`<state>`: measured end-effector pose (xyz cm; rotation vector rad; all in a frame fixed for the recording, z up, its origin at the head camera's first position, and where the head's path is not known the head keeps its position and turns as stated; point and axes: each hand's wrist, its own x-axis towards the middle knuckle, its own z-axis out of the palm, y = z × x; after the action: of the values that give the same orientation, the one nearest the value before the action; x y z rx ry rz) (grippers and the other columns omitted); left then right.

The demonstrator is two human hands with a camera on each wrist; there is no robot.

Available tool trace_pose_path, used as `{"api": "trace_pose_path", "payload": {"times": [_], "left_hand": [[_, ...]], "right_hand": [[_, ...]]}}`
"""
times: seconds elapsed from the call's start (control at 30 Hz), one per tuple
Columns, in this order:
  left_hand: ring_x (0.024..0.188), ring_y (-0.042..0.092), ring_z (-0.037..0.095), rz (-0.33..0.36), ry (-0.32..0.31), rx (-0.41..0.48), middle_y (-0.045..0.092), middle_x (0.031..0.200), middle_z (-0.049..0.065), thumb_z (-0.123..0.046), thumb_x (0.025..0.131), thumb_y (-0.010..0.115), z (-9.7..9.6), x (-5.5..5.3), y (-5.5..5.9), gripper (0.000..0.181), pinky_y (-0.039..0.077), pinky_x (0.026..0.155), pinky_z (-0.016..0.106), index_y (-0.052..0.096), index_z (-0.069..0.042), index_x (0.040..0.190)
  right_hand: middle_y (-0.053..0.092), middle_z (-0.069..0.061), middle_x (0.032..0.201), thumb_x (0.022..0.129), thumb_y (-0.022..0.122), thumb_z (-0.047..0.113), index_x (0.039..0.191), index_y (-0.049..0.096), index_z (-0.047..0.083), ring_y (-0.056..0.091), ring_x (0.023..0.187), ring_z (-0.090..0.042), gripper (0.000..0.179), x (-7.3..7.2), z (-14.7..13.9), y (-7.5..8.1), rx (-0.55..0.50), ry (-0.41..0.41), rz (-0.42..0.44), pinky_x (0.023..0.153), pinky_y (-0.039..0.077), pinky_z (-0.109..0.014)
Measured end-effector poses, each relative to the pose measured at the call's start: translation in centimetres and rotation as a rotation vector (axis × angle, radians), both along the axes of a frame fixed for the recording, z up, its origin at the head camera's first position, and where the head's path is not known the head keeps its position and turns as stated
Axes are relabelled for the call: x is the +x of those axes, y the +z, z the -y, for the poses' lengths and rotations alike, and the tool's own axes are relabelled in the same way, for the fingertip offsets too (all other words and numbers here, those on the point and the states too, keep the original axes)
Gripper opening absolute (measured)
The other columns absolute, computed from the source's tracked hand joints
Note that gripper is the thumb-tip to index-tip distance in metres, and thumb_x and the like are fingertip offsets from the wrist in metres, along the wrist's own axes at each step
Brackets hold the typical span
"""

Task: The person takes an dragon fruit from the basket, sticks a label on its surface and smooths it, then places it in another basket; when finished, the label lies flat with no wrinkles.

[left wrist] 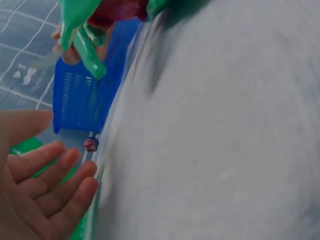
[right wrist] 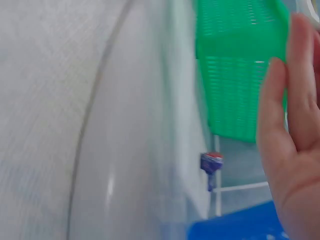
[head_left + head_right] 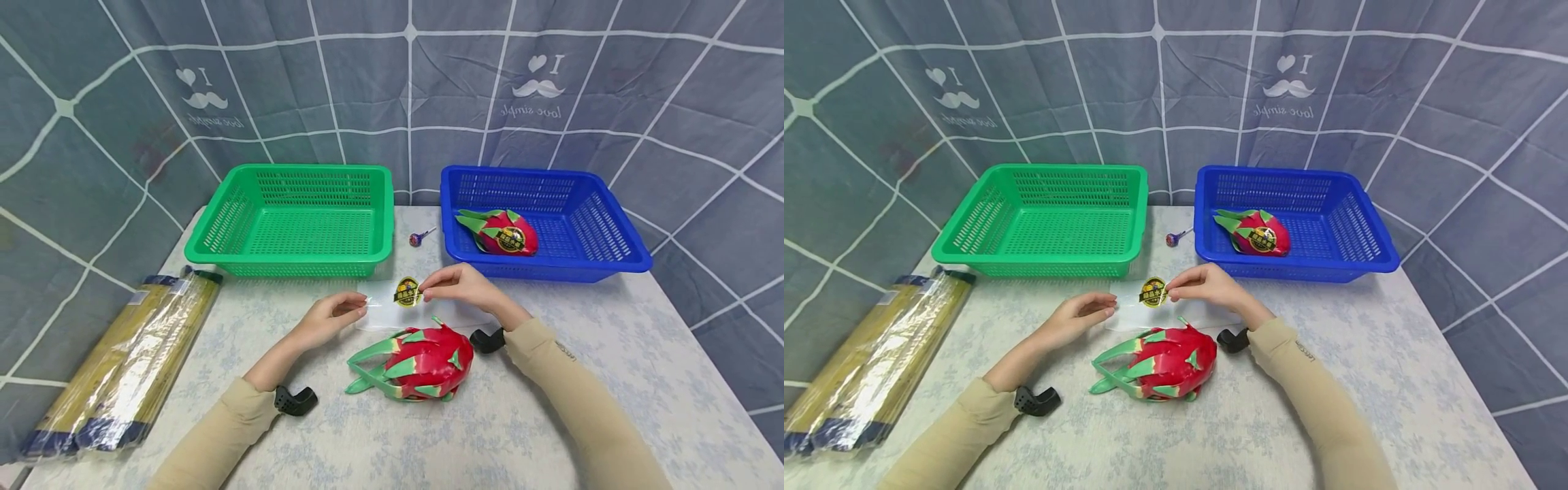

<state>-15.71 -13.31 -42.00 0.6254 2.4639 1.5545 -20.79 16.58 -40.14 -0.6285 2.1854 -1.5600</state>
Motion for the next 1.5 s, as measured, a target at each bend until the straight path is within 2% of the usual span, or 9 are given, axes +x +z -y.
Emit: {"api": "trace_pose_path", "payload": {"times": [0.07, 0.2, 0.47, 0.63, 0.77, 0.87, 1.17, 1.37, 1.5], "left_hand": [[0.107, 0.059, 0.029, -0.026, -0.010, -0.011, 0.061, 0.116, 0.018, -0.016, 0.095, 0.057, -0.2, 0.1, -0.2, 0.034, 0.046, 0.091, 0.040, 0.057, 0.006, 0.121], [0.107, 0.057, 0.022, -0.109, -0.074, -0.085, 0.060, 0.119, 0.010, -0.029, 0.093, 0.060, -1.4, 1.7, 1.2, 0.040, 0.047, 0.087, 0.037, 0.058, -0.001, 0.122], [0.112, 0.051, 0.014, -0.123, -0.151, -0.287, 0.052, 0.129, 0.001, -0.059, 0.075, 0.068, -4.2, 5.1, 2.2, 0.080, 0.045, 0.089, 0.040, 0.043, -0.018, 0.139], [0.105, 0.052, 0.010, -0.094, -0.154, -0.330, 0.055, 0.123, -0.005, -0.064, 0.071, 0.068, -4.9, 5.4, 1.5, 0.088, 0.049, 0.081, 0.032, 0.042, -0.017, 0.140], [0.106, 0.052, 0.011, -0.041, -0.130, -0.272, 0.054, 0.124, -0.004, -0.060, 0.067, 0.075, -5.0, 5.3, 0.9, 0.091, 0.049, 0.082, 0.033, 0.044, -0.014, 0.139], [0.110, 0.051, 0.013, -0.075, -0.112, -0.235, 0.052, 0.127, -0.003, -0.057, 0.063, 0.079, -4.9, 5.2, 0.6, 0.097, 0.048, 0.085, 0.037, 0.042, -0.012, 0.140], [0.112, 0.047, 0.014, -0.557, -0.126, -0.240, 0.048, 0.125, 0.003, -0.047, 0.056, 0.087, -4.7, 4.8, 0.3, 0.099, 0.050, 0.082, 0.036, 0.045, -0.007, 0.136], [0.103, 0.053, 0.019, -0.922, -0.190, -0.302, 0.052, 0.118, 0.008, -0.044, 0.059, 0.087, -4.8, 4.5, -0.2, 0.091, 0.049, 0.083, 0.033, 0.048, -0.001, 0.129], [0.091, 0.055, 0.020, -1.084, -0.182, -0.344, 0.053, 0.113, 0.010, -0.035, 0.061, 0.088, -4.9, 4.4, -0.5, 0.082, 0.049, 0.078, 0.031, 0.050, 0.001, 0.124]], "right_hand": [[0.071, -0.009, 0.084, 0.082, 0.073, 0.014, 0.097, 0.070, -0.003, 0.067, 0.082, -0.021, 0.023, 0.7, -0.6, 0.5, -0.044, -0.088, 0.008, 0.084, 0.051, -0.039], [0.069, -0.006, 0.077, 0.080, 0.074, 0.010, 0.089, 0.067, -0.003, 0.067, 0.072, -0.019, 0.018, 2.0, -1.7, 1.0, -0.130, -0.192, -0.008, 0.077, 0.053, -0.038], [0.065, 0.002, 0.082, 0.086, 0.063, -0.003, 0.099, 0.064, 0.015, 0.065, 0.074, -0.012, 0.022, 5.0, -3.0, 0.8, -0.348, -0.214, 0.006, 0.074, 0.053, -0.030], [0.064, 0.006, 0.086, 0.088, 0.062, 0.000, 0.087, 0.067, 0.022, 0.063, 0.077, -0.009, 0.023, 6.4, -3.1, 0.1, -0.342, -0.253, 0.049, 0.073, 0.054, -0.029], [0.063, 0.007, 0.084, 0.087, 0.066, 0.008, 0.084, 0.065, 0.020, 0.058, 0.076, -0.008, 0.012, 6.9, -2.8, 0.1, -0.285, -0.297, 0.071, 0.072, 0.052, -0.027], [0.063, 0.006, 0.082, 0.088, 0.065, 0.010, 0.084, 0.065, 0.017, 0.058, 0.076, -0.008, 0.009, 7.1, -2.8, 0.2, -0.250, -0.292, 0.098, 0.072, 0.051, -0.028], [0.064, 0.003, 0.085, 0.095, 0.052, 0.007, 0.087, 0.062, 0.012, 0.061, 0.073, -0.007, 0.014, 7.8, -3.4, 1.4, -0.399, -0.184, 0.217, 0.068, 0.053, -0.024], [0.061, -0.002, 0.092, 0.098, 0.048, 0.012, 0.095, 0.054, 0.004, 0.061, 0.075, -0.009, 0.010, 8.0, -3.2, 2.0, -0.313, -0.157, 0.258, 0.070, 0.053, -0.026], [0.059, -0.004, 0.094, 0.099, 0.047, 0.014, 0.099, 0.051, 0.001, 0.060, 0.077, -0.009, 0.014, 8.1, -3.0, 2.1, -0.261, -0.138, 0.277, 0.071, 0.052, -0.025]]}}
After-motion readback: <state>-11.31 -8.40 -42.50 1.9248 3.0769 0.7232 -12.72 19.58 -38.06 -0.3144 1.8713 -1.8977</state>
